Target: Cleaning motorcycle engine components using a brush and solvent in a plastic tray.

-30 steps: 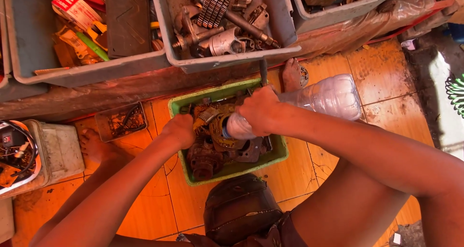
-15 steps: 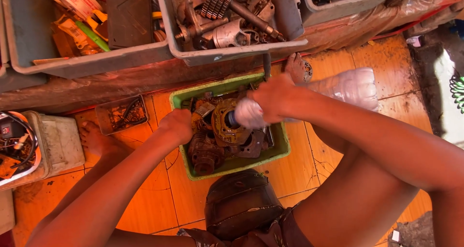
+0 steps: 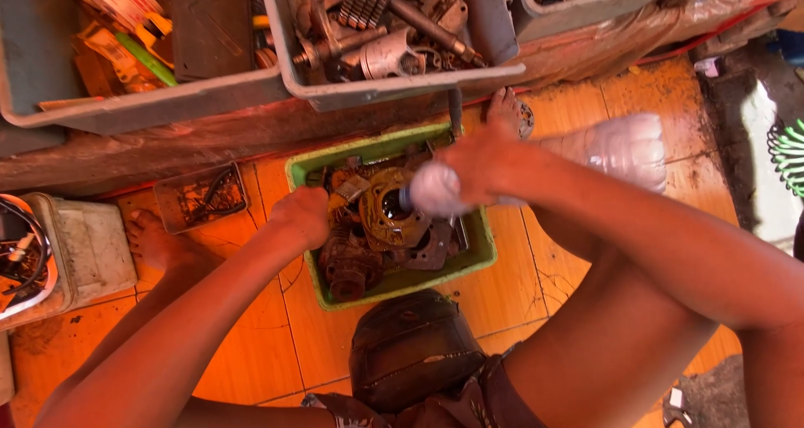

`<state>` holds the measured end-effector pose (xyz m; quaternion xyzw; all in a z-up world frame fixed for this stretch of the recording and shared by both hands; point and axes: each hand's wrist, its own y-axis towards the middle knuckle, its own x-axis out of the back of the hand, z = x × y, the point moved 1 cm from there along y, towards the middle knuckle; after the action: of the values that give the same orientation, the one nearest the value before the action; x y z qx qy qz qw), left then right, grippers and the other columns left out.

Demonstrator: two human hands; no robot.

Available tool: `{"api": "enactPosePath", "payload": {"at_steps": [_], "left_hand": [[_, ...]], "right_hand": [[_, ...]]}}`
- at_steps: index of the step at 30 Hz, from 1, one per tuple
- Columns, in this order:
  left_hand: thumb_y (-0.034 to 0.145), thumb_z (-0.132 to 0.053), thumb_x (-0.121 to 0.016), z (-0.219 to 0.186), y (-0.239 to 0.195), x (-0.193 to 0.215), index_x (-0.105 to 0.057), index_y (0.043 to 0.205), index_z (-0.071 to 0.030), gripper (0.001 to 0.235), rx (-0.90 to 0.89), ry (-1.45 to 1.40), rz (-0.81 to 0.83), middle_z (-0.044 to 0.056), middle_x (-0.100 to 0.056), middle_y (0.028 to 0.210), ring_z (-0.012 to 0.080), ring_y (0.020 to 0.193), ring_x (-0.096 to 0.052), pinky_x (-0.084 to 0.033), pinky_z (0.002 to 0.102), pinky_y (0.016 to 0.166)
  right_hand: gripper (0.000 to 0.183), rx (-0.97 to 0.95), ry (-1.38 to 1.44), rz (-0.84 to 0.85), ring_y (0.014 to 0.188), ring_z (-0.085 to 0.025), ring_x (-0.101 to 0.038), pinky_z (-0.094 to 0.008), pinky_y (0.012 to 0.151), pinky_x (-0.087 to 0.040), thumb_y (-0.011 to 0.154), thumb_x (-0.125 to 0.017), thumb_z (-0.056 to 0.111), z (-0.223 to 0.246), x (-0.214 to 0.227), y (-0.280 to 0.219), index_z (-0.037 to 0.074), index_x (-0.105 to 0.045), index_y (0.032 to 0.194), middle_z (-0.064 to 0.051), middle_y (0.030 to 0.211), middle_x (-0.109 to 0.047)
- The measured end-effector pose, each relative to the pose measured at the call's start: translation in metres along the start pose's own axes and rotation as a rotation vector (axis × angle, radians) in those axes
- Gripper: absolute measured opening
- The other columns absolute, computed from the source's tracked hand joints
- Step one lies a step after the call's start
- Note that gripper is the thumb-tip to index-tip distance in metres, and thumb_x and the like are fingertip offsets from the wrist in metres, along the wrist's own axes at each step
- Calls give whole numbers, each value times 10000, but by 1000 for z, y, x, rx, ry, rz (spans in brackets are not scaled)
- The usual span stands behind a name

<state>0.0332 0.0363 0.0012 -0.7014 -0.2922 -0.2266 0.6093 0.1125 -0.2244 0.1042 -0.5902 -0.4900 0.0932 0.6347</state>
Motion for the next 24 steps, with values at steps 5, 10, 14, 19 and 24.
{"api": "enactPosePath", "payload": {"at_steps": [5, 10, 14, 19, 24], "left_hand": [[849, 69, -624, 0, -3, 10, -729, 944, 108, 147, -28, -37, 10, 226, -723, 842, 334, 797, -742, -623, 464, 675], [843, 64, -625, 2, 0, 11, -728, 934, 108, 144, -50, -67, 25, 226, -717, 830, 332, 782, -738, -620, 449, 660], [848, 49, -626, -1, -3, 8, -736, 931, 98, 146, -48, -100, 65, 239, -717, 845, 336, 781, -731, -618, 439, 654], [857, 39, -609, 1, 1, 6, -730, 939, 102, 158, -41, -125, 66, 219, -703, 823, 306, 762, -716, -611, 402, 637], [845, 35, -601, 0, -1, 9, -724, 934, 96, 163, -22, -184, 61, 226, -703, 828, 320, 768, -717, -607, 408, 637]], "right_hand": [[676, 6, -47, -54, 872, -331, -701, -583, 943, -497, 844, -642, 231, -4, 14, -13, 260, -493, 1503, -95, 952, -764], [666, -105, -53, -51, 1054, -390, -677, -650, 888, -446, 872, -631, 257, -14, -5, 17, 254, -479, 1520, -110, 1100, -740], [626, -65, -173, 94, 1205, -335, -618, -484, 1031, -409, 966, -592, 212, 6, 43, -55, 206, -430, 1571, -127, 1263, -717], [627, -113, -64, -11, 1257, -446, -568, -576, 828, -495, 893, -599, 273, -6, 4, -12, 282, -499, 1512, -124, 1209, -726], [594, -88, -246, 87, 1291, -403, -558, -570, 1074, -349, 955, -624, 280, 13, 44, -75, 293, -483, 1532, -108, 1285, -719]]}}
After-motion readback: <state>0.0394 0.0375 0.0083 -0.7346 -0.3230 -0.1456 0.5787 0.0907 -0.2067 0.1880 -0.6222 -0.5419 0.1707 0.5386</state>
